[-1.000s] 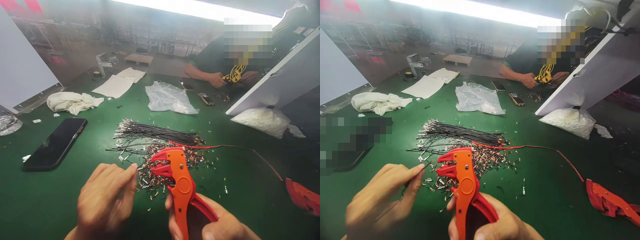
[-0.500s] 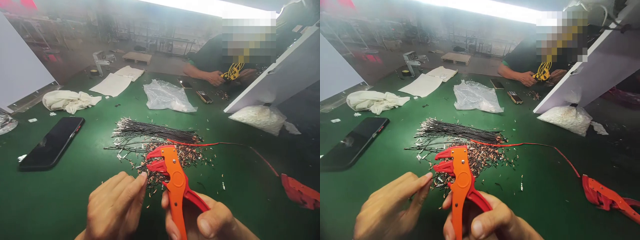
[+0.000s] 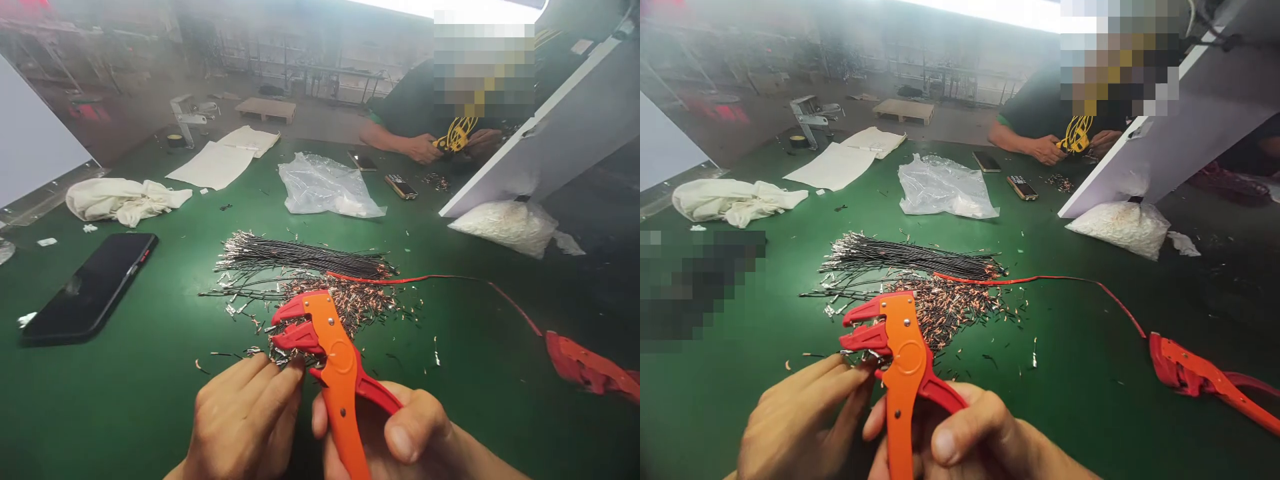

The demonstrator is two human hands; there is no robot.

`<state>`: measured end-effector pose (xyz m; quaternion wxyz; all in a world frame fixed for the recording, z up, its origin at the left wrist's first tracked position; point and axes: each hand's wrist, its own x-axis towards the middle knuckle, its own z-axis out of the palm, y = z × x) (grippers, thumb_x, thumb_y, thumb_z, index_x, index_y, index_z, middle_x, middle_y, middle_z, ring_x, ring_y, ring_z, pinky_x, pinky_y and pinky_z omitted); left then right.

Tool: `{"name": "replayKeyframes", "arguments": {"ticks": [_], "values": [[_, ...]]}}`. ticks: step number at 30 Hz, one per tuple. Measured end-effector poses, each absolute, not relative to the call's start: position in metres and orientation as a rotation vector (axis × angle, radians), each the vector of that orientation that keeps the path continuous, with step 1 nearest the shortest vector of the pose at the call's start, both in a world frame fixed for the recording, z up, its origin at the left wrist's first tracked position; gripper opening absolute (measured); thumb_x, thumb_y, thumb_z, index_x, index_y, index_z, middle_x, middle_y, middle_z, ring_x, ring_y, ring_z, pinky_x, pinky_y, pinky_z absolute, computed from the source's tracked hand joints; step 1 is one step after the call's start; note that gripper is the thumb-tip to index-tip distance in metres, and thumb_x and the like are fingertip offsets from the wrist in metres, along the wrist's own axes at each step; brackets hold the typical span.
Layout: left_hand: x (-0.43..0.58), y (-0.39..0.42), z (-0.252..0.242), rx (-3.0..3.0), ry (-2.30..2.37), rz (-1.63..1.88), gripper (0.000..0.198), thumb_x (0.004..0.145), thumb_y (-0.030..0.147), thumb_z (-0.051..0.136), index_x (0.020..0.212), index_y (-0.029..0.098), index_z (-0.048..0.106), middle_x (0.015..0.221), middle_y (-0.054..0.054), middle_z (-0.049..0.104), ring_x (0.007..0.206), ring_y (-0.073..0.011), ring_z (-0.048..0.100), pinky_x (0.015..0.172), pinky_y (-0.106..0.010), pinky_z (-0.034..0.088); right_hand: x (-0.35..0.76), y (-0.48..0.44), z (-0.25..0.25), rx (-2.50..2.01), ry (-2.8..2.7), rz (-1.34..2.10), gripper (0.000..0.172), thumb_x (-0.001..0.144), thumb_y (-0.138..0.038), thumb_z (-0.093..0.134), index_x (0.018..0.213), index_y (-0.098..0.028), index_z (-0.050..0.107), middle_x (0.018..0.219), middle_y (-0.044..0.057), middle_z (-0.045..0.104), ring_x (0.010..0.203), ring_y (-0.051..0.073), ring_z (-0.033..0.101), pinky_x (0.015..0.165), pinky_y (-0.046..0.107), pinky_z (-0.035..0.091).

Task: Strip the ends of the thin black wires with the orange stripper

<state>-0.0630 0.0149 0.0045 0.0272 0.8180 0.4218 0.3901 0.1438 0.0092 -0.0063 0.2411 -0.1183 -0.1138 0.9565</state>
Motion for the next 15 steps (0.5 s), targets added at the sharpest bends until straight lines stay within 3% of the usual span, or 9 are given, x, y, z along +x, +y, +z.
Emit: {"name": "replayKeyframes", "arguments": {"ticks": [10, 15], "values": [[-0.0628, 0.0128, 0.0010, 2.569, 1.302, 1.157, 0.016, 0.089, 0.008, 0.053, 0.090, 0.018, 0.065, 0.070, -0.001, 0.070, 0.056, -0.0113, 0.063, 0.052, -0.021, 0.044, 0.1429, 0.0090, -0.0039, -0.365, -0.339, 2.560, 0.046, 0.063, -0.021, 0.068, 0.106, -0.003, 0.068, 0.074, 0.009, 0.071, 0.063, 0.013, 0.063, 0.056, 0.021, 0.041], [-0.0674, 0.0115, -0.0002, 2.626, 1.278, 1.030, 0.015, 0.090, 0.009, 0.054, 0.091, 0.019, 0.066, 0.066, 0.000, 0.067, 0.054, -0.0106, 0.061, 0.049, -0.021, 0.042, 0.1396, 0.0064, -0.0065, -0.335, -0.342, 2.512, 0.037, 0.067, -0.022, 0.071, 0.099, -0.004, 0.069, 0.061, 0.004, 0.062, 0.050, 0.008, 0.052, 0.048, 0.016, 0.037]]}}
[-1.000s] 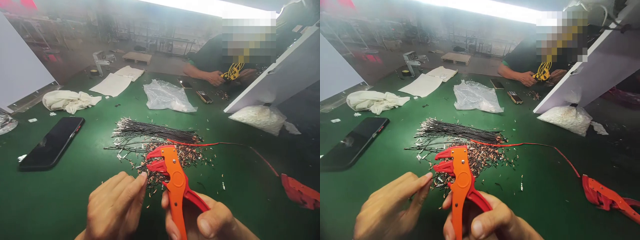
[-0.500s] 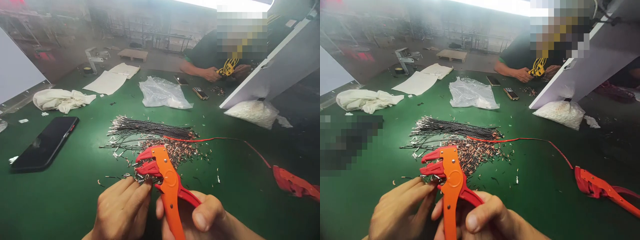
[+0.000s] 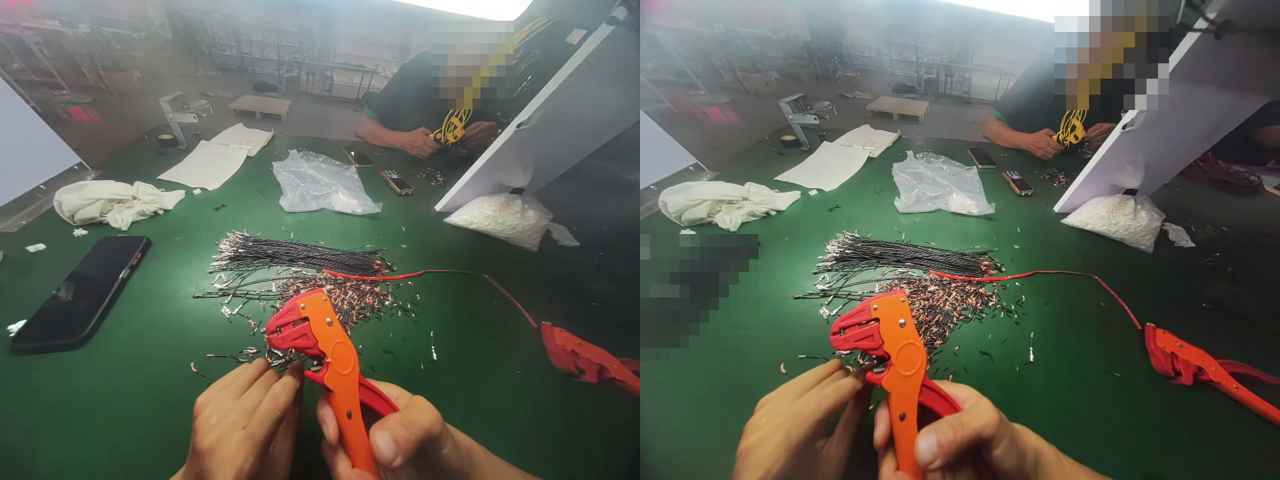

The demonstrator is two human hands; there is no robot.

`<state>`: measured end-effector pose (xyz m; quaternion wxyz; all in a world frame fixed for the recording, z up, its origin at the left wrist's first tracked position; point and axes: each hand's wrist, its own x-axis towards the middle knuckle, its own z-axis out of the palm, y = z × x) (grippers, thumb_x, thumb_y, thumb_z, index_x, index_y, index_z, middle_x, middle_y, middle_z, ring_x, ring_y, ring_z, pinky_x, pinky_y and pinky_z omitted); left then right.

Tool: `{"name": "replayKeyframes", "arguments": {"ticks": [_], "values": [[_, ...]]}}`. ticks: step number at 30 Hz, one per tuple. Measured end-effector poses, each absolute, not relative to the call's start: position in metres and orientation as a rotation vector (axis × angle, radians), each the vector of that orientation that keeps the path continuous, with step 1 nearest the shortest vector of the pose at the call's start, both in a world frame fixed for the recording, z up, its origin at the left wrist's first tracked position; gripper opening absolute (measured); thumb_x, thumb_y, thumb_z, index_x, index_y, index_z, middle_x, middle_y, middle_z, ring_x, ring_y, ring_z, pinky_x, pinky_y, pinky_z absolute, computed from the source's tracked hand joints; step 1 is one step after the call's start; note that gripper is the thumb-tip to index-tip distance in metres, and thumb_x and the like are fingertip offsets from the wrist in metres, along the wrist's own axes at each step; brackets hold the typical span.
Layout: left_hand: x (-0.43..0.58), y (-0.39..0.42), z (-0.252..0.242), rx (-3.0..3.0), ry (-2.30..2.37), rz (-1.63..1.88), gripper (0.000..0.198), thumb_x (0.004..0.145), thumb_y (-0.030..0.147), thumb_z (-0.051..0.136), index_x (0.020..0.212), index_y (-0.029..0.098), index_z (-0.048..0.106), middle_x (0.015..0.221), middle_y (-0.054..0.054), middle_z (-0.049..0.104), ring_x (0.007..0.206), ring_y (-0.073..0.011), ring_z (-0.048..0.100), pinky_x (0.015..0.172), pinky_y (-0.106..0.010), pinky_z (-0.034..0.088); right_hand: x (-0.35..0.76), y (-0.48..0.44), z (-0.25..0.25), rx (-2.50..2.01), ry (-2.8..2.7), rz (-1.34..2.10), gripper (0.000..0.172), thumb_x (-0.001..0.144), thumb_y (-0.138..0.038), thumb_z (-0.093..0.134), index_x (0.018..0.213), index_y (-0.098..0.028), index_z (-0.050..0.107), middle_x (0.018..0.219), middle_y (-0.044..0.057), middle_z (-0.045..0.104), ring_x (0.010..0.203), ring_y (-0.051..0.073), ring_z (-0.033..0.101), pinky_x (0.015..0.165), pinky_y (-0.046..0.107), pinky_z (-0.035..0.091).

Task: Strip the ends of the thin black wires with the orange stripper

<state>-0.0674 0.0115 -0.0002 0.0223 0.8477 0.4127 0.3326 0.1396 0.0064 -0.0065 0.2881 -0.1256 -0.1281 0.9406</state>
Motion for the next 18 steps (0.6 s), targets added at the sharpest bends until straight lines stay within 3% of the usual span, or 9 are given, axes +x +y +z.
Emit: {"name": "replayKeyframes", "arguments": {"ticks": [3, 6, 9, 13, 18], "values": [[-0.0687, 0.0112, -0.0014, 2.643, 1.261, 1.008, 0.017, 0.089, 0.008, 0.055, 0.099, 0.018, 0.066, 0.064, 0.001, 0.066, 0.053, -0.0100, 0.059, 0.050, -0.020, 0.041, 0.1372, 0.0054, -0.0051, -0.309, -0.370, 2.486, 0.031, 0.071, -0.025, 0.072, 0.095, -0.006, 0.067, 0.057, 0.001, 0.057, 0.046, 0.006, 0.045, 0.044, 0.015, 0.035], [-0.0682, 0.0103, -0.0035, 2.631, 1.237, 0.992, 0.012, 0.089, 0.009, 0.057, 0.088, 0.019, 0.065, 0.061, 0.002, 0.063, 0.051, -0.0096, 0.057, 0.050, -0.020, 0.041, 0.1359, 0.0045, -0.0024, -0.280, -0.400, 2.481, 0.031, 0.077, -0.032, 0.072, 0.094, -0.008, 0.064, 0.058, 0.000, 0.055, 0.046, 0.005, 0.041, 0.045, 0.014, 0.033], [-0.0672, 0.0090, -0.0055, 2.613, 1.263, 1.000, 0.014, 0.089, 0.008, 0.056, 0.085, 0.018, 0.065, 0.060, 0.002, 0.062, 0.050, -0.0101, 0.056, 0.050, -0.022, 0.040, 0.1363, 0.0033, -0.0011, -0.330, -0.430, 2.490, 0.037, 0.077, -0.041, 0.076, 0.092, -0.010, 0.063, 0.061, -0.001, 0.053, 0.049, 0.005, 0.042, 0.046, 0.014, 0.032], [-0.0661, 0.0079, -0.0043, 2.617, 1.301, 0.976, 0.016, 0.090, 0.010, 0.056, 0.097, 0.018, 0.068, 0.060, 0.002, 0.062, 0.050, -0.0101, 0.056, 0.049, -0.022, 0.040, 0.1384, 0.0026, -0.0011, -0.426, -0.479, 2.514, 0.048, 0.074, -0.055, 0.076, 0.088, -0.011, 0.063, 0.062, -0.002, 0.053, 0.050, 0.006, 0.042, 0.046, 0.016, 0.029], [-0.0636, 0.0095, 0.0001, 2.611, 1.294, 1.069, 0.015, 0.092, 0.014, 0.054, 0.091, 0.019, 0.067, 0.059, 0.002, 0.063, 0.048, -0.0095, 0.056, 0.049, -0.020, 0.042, 0.1360, 0.0024, -0.0092, -0.460, -0.495, 2.510, 0.052, 0.075, -0.061, 0.070, 0.078, -0.009, 0.064, 0.060, -0.001, 0.051, 0.050, 0.006, 0.042, 0.050, 0.018, 0.032]]}}
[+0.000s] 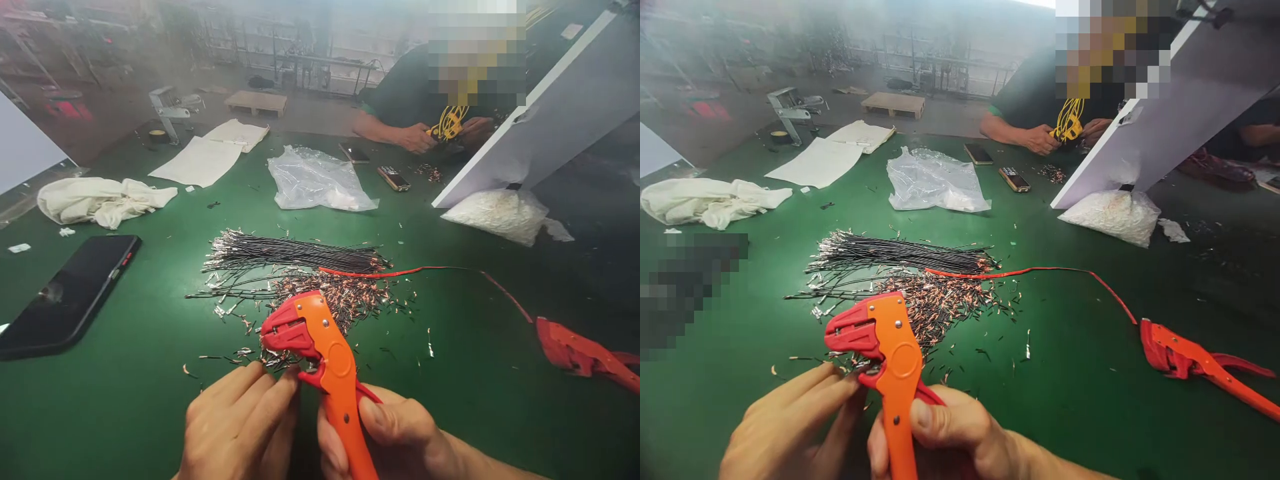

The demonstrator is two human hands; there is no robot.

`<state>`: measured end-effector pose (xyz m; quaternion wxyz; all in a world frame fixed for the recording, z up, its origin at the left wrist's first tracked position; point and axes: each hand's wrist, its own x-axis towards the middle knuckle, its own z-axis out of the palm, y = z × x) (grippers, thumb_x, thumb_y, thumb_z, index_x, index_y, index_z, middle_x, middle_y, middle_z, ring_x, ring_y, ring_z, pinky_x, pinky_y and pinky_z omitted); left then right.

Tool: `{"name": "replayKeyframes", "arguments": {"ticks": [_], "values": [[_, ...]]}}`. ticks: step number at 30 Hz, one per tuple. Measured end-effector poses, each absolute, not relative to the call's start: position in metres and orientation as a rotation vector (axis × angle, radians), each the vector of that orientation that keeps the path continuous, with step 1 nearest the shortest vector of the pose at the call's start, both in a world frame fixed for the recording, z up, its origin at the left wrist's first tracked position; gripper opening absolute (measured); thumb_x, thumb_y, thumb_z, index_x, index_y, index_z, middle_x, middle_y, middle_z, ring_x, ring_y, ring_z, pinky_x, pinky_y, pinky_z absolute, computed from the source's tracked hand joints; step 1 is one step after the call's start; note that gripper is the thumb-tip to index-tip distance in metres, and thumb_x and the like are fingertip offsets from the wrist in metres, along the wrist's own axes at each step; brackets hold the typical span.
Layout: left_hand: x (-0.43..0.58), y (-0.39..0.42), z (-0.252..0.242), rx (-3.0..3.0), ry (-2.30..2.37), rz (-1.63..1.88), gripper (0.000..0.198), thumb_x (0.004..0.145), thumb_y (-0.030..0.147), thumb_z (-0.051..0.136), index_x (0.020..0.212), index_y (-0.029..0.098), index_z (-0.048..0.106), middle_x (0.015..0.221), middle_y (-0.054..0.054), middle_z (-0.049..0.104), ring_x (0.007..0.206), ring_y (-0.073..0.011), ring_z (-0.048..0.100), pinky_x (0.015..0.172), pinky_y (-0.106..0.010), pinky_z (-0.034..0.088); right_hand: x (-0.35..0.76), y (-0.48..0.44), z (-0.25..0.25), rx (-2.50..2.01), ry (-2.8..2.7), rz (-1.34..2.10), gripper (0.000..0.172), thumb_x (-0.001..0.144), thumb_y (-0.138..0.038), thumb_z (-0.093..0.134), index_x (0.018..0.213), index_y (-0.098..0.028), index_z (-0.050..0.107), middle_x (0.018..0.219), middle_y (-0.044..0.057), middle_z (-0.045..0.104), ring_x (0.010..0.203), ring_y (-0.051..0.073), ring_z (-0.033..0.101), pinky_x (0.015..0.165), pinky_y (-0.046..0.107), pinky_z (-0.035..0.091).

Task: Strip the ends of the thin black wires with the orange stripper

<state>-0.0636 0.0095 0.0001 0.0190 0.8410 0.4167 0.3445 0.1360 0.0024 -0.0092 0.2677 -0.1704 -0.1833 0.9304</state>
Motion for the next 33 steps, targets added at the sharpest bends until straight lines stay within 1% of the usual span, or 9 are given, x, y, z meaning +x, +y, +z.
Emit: {"name": "replayKeyframes", "arguments": {"ticks": [3, 8, 12, 16, 20, 24, 26, 30, 33], "values": [[-0.062, 0.011, 0.001, 2.606, 1.272, 1.064, 0.013, 0.093, 0.014, 0.054, 0.094, 0.018, 0.066, 0.064, 0.001, 0.067, 0.052, -0.0103, 0.059, 0.050, -0.020, 0.043, 0.132, 0.001, -0.019, -0.398, -0.488, 2.517, 0.054, 0.074, -0.064, 0.067, 0.072, -0.010, 0.062, 0.059, -0.001, 0.050, 0.049, 0.006, 0.041, 0.050, 0.018, 0.034], [-0.060, 0.013, -0.001, 2.613, 1.212, 1.210, 0.013, 0.092, 0.008, 0.052, 0.095, 0.015, 0.062, 0.056, 0.001, 0.064, 0.048, -0.0110, 0.057, 0.046, -0.021, 0.041, 0.132, -0.001, -0.018, -0.365, -0.456, 2.517, 0.051, 0.075, -0.061, 0.067, 0.075, -0.010, 0.062, 0.060, 0.000, 0.051, 0.050, 0.007, 0.042, 0.049, 0.017, 0.033], [-0.062, 0.012, -0.002, 2.623, 1.212, 1.122, 0.016, 0.088, 0.007, 0.055, 0.100, 0.017, 0.061, 0.076, -0.005, 0.074, 0.060, -0.0126, 0.066, 0.050, -0.021, 0.046, 0.133, -0.001, -0.006, -0.409, -0.440, 2.463, 0.046, 0.081, -0.053, 0.066, 0.078, -0.007, 0.063, 0.062, -0.001, 0.049, 0.051, 0.006, 0.041, 0.051, 0.016, 0.033], [-0.065, 0.011, -0.001, 2.605, 1.240, 1.087, 0.015, 0.089, 0.009, 0.054, 0.097, 0.019, 0.061, 0.082, -0.005, 0.076, 0.065, -0.0130, 0.069, 0.052, -0.020, 0.048, 0.132, 0.001, -0.005, -0.318, -0.509, 2.468, 0.045, 0.081, -0.053, 0.068, 0.078, -0.008, 0.063, 0.062, -0.002, 0.049, 0.049, 0.005, 0.039, 0.048, 0.017, 0.029], [-0.064, 0.011, 0.001, 2.590, 1.229, 1.110, 0.014, 0.090, 0.009, 0.055, 0.096, 0.019, 0.063, 0.075, -0.002, 0.074, 0.062, -0.0108, 0.068, 0.053, -0.018, 0.049, 0.131, 0.002, -0.007, -0.279, -0.532, 2.451, 0.042, 0.083, -0.050, 0.067, 0.080, -0.009, 0.063, 0.062, -0.003, 0.048, 0.048, 0.005, 0.036, 0.047, 0.017, 0.028], [-0.062, 0.012, 0.002, 2.601, 1.214, 1.111, 0.014, 0.090, 0.010, 0.053, 0.096, 0.017, 0.064, 0.071, -0.001, 0.071, 0.060, -0.0095, 0.066, 0.055, -0.017, 0.049, 0.130, 0.001, -0.009, -0.255, -0.519, 2.438, 0.043, 0.083, -0.051, 0.067, 0.080, -0.008, 0.063, 0.061, -0.002, 0.049, 0.044, 0.004, 0.035, 0.042, 0.017, 0.025], [-0.063, 0.012, 0.002, 2.603, 1.233, 1.101, 0.011, 0.091, 0.012, 0.055, 0.093, 0.018, 0.064, 0.066, 0.000, 0.068, 0.054, -0.0089, 0.063, 0.051, -0.017, 0.047, 0.130, 0.002, -0.010, -0.221, -0.488, 2.434, 0.039, 0.085, -0.048, 0.066, 0.082, -0.010, 0.061, 0.058, -0.004, 0.049, 0.041, 0.004, 0.034, 0.039, 0.017, 0.024], [-0.063, 0.012, -0.003, 2.622, 1.309, 1.171, 0.009, 0.092, 0.013, 0.054, 0.090, 0.018, 0.061, 0.051, 0.005, 0.056, 0.041, -0.0090, 0.052, 0.043, -0.019, 0.039, 0.130, 0.006, -0.010, -0.163, -0.412, 2.432, 0.029, 0.093, -0.043, 0.056, 0.089, -0.015, 0.056, 0.049, -0.009, 0.046, 0.033, 0.004, 0.028, 0.038, 0.014, 0.028], [-0.062, 0.012, -0.011, 2.614, 1.319, 1.187, 0.013, 0.096, 0.014, 0.048, 0.097, 0.018, 0.061, 0.058, 0.002, 0.063, 0.045, -0.0092, 0.058, 0.046, -0.018, 0.043, 0.131, 0.006, -0.014, -0.144, -0.420, 2.427, 0.034, 0.092, -0.047, 0.056, 0.087, -0.013, 0.056, 0.049, -0.007, 0.049, 0.031, 0.004, 0.029, 0.034, 0.014, 0.027]]}}
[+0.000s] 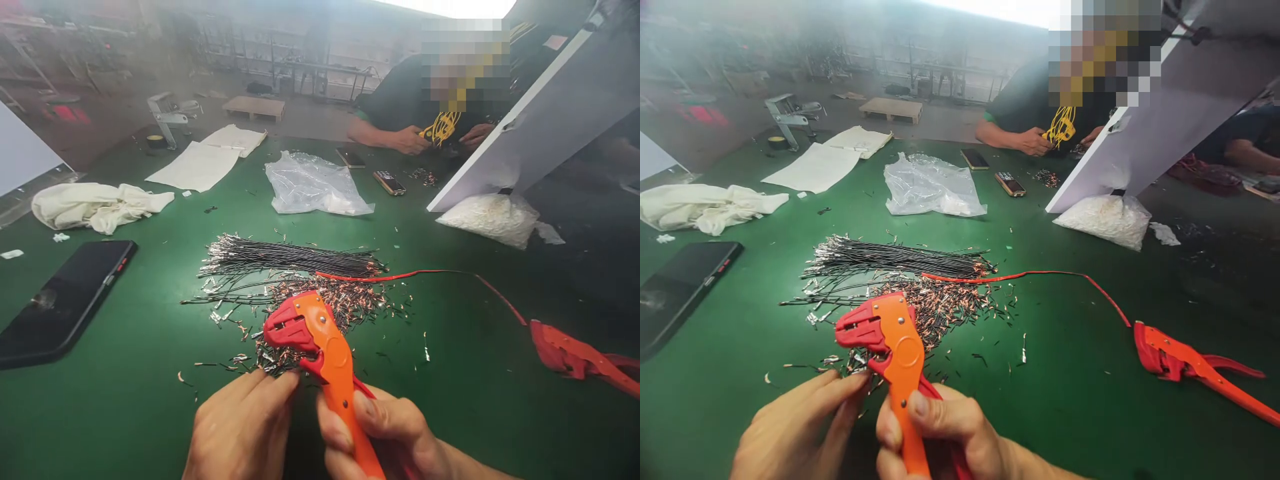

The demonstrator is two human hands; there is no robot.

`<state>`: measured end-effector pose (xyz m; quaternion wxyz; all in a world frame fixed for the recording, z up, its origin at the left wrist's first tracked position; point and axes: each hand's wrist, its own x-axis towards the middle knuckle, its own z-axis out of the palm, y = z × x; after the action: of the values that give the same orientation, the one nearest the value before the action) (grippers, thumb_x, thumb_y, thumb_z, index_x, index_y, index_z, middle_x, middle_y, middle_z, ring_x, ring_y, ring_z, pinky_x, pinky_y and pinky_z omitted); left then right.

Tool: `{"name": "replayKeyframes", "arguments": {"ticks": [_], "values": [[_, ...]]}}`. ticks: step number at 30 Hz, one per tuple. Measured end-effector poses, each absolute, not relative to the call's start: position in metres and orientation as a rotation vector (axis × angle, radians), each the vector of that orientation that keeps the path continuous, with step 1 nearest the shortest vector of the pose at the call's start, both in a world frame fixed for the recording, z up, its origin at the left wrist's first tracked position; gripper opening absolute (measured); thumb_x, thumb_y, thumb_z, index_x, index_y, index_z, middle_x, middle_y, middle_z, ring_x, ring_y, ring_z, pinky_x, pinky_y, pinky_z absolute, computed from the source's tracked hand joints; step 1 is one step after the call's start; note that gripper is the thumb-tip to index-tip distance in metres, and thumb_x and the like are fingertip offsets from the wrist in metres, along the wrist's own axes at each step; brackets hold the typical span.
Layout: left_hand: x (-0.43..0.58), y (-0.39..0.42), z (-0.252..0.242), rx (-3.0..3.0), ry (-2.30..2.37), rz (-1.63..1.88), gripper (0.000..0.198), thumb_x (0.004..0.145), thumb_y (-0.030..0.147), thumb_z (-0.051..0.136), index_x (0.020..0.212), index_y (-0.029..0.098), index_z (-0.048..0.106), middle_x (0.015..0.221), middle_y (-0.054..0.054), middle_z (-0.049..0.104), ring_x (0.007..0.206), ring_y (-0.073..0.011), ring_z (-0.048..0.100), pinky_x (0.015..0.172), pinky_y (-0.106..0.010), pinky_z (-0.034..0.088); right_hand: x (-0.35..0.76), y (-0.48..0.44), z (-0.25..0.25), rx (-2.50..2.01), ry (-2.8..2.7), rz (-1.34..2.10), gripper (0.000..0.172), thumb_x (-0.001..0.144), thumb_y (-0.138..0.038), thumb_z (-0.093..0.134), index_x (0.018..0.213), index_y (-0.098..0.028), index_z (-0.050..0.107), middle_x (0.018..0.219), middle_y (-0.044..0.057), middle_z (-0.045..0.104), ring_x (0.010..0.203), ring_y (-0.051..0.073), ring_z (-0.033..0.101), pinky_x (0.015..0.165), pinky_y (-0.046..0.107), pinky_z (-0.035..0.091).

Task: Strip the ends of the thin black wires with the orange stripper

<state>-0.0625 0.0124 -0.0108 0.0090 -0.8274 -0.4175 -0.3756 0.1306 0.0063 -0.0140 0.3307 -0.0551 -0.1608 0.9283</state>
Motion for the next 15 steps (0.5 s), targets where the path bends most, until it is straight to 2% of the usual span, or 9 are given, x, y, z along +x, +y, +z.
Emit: {"name": "replayKeyframes", "arguments": {"ticks": [4, 6, 10, 15], "values": [[-0.058, 0.011, -0.019, -2.607, -1.383, -1.199, 0.017, 0.099, 0.021, 0.046, 0.108, 0.019, 0.060, 0.070, -0.001, 0.072, 0.053, -0.0108, 0.066, 0.050, -0.017, 0.048, 0.131, 0.003, -0.024, -0.228, -0.423, 2.403, 0.042, 0.089, -0.053, 0.057, 0.078, -0.013, 0.057, 0.049, -0.004, 0.052, 0.033, 0.004, 0.034, 0.031, 0.013, 0.026], [-0.056, 0.009, -0.019, -2.619, -1.484, -1.239, 0.018, 0.099, 0.022, 0.044, 0.107, 0.019, 0.061, 0.073, -0.001, 0.073, 0.056, -0.0116, 0.067, 0.052, -0.018, 0.050, 0.130, 0.002, -0.027, -0.288, -0.418, 2.409, 0.046, 0.086, -0.058, 0.058, 0.072, -0.014, 0.056, 0.048, -0.003, 0.052, 0.034, 0.004, 0.037, 0.032, 0.013, 0.027], [-0.055, 0.008, -0.017, -2.777, -1.521, -1.291, 0.024, 0.098, 0.014, 0.040, 0.102, 0.021, 0.063, 0.077, -0.001, 0.073, 0.059, -0.0118, 0.066, 0.056, -0.021, 0.051, 0.129, 0.002, -0.028, -0.346, -0.397, 2.411, 0.049, 0.083, -0.061, 0.058, 0.068, -0.014, 0.055, 0.047, -0.003, 0.052, 0.032, 0.004, 0.035, 0.033, 0.014, 0.030], [-0.059, 0.013, -0.017, -2.804, -1.446, -1.290, 0.025, 0.092, 0.007, 0.048, 0.108, 0.019, 0.062, 0.079, -0.001, 0.072, 0.062, -0.0113, 0.065, 0.056, -0.020, 0.050, 0.128, 0.001, -0.026, -0.317, -0.364, 2.400, 0.048, 0.085, -0.060, 0.057, 0.073, -0.014, 0.057, 0.048, -0.003, 0.052, 0.033, 0.005, 0.034, 0.039, 0.015, 0.034]]}}
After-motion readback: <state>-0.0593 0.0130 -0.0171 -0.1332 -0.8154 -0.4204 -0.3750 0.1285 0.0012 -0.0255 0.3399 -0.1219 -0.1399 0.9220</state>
